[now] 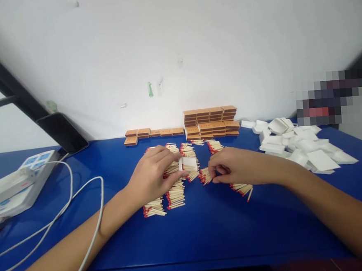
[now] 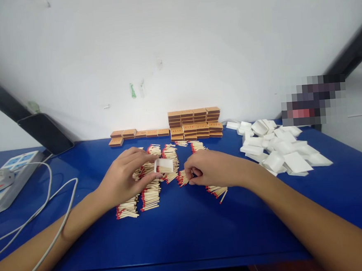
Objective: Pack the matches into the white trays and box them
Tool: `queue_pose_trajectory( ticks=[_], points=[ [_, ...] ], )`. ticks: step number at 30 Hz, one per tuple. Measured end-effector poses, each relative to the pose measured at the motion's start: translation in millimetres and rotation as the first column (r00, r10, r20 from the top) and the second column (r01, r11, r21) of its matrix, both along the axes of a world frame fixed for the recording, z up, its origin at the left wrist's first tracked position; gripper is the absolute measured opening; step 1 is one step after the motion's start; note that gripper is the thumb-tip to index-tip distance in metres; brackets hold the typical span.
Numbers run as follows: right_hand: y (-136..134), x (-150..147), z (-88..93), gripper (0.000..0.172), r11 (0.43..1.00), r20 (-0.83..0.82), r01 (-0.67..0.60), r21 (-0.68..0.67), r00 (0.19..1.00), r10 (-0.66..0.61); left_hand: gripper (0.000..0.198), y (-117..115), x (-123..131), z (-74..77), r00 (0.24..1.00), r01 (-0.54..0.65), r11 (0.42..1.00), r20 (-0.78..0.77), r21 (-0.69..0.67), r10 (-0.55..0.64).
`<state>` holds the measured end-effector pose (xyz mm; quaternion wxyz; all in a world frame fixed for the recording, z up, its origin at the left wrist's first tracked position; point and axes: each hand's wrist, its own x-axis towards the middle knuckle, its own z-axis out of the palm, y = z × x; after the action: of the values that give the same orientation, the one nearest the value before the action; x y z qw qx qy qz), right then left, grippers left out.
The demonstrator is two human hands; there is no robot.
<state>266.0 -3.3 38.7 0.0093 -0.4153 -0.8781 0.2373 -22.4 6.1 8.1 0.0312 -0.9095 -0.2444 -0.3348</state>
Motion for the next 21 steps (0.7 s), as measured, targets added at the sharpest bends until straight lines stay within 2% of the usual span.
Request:
queue_pose_trajectory(
  ticks=[4,13,17,21],
  points=[
    [0.7,2.8,-1.8,0.011,1.0,0.027,0.016,0.006,1.0,-0.016,0.036,0.9,-0.1,-0.7,1.0,-0.005,1.0,-0.005,0.004,0.005],
    [-7.5,0.6,3.1,0.007,0.995,0.075,0.069,-0.078,0.995,-0.063,0.036,1.5,0.8,-0.6,1.0,0.0,1.0,-0.016,-0.005,0.0],
    [-8.6,3.7,5.1,0.011,0.99,0.141,0.113,-0.083,0.985,-0.101,0.036,1.0,0.5,-0.5,1.0,0.001,1.0,-0.023,0.0,-0.001],
    [-8.6,3.2,4.0,0.012,0.987,0.141,0.103,-0.12,0.986,-0.086,0.035,1.0,0.6,-0.7,1.0,0.006,1.0,-0.028,-0.002,-0.006]
  ],
)
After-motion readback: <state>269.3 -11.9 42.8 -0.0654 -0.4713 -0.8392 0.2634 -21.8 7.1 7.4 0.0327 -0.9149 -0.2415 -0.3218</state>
